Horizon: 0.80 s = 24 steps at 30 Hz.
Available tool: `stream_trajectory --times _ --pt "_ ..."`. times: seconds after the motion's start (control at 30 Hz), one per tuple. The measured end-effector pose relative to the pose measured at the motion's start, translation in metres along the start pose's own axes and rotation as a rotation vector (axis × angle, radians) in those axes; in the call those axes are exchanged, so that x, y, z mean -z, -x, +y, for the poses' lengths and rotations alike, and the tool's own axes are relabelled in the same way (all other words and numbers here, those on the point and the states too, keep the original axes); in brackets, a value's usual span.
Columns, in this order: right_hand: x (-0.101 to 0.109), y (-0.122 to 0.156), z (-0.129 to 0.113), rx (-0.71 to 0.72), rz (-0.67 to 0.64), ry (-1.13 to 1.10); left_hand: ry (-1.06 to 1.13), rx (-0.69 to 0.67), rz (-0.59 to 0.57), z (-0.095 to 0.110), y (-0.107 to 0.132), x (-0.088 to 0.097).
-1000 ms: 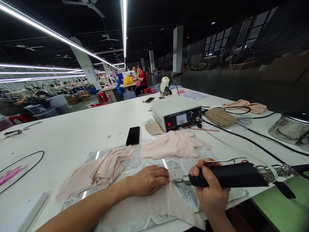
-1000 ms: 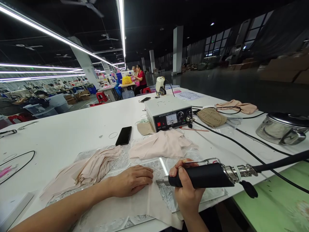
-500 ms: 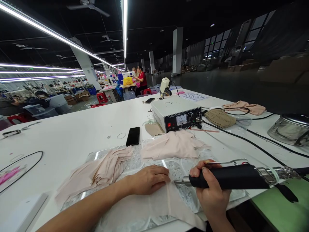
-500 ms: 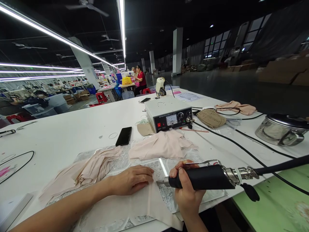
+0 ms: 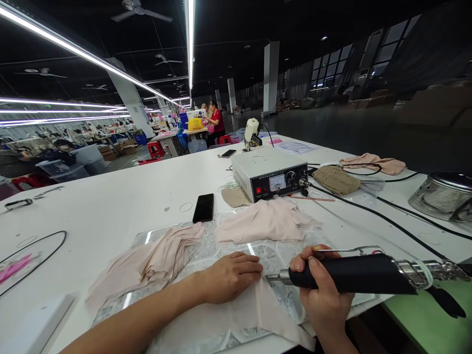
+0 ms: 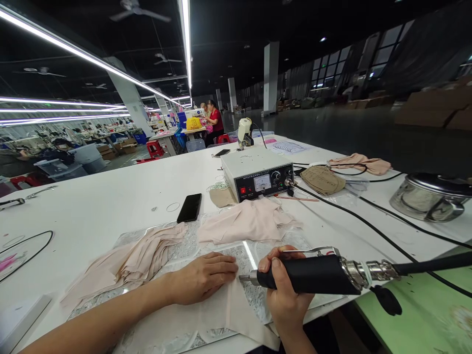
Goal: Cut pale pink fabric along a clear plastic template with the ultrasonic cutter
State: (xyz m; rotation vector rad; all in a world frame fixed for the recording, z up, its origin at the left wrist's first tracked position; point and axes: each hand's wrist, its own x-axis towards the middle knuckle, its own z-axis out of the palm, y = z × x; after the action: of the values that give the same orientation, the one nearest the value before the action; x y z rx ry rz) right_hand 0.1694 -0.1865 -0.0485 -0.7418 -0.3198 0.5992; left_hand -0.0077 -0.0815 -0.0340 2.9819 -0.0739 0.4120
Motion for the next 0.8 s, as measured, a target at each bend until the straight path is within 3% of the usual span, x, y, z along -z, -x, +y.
stream_trajectory --times 0.37,0.8 --pt "-0.0045 0.0007 -0.0015 0.037 0.013 -0.014 0.081 0.068 0.028 -0.0034 0.0001 0.0002" --pt "-0.0034 0.0023 -0.0025 0.103 -0.023 0.050 0.049 0.051 0.038 0.0012 0.0028 -0.0044"
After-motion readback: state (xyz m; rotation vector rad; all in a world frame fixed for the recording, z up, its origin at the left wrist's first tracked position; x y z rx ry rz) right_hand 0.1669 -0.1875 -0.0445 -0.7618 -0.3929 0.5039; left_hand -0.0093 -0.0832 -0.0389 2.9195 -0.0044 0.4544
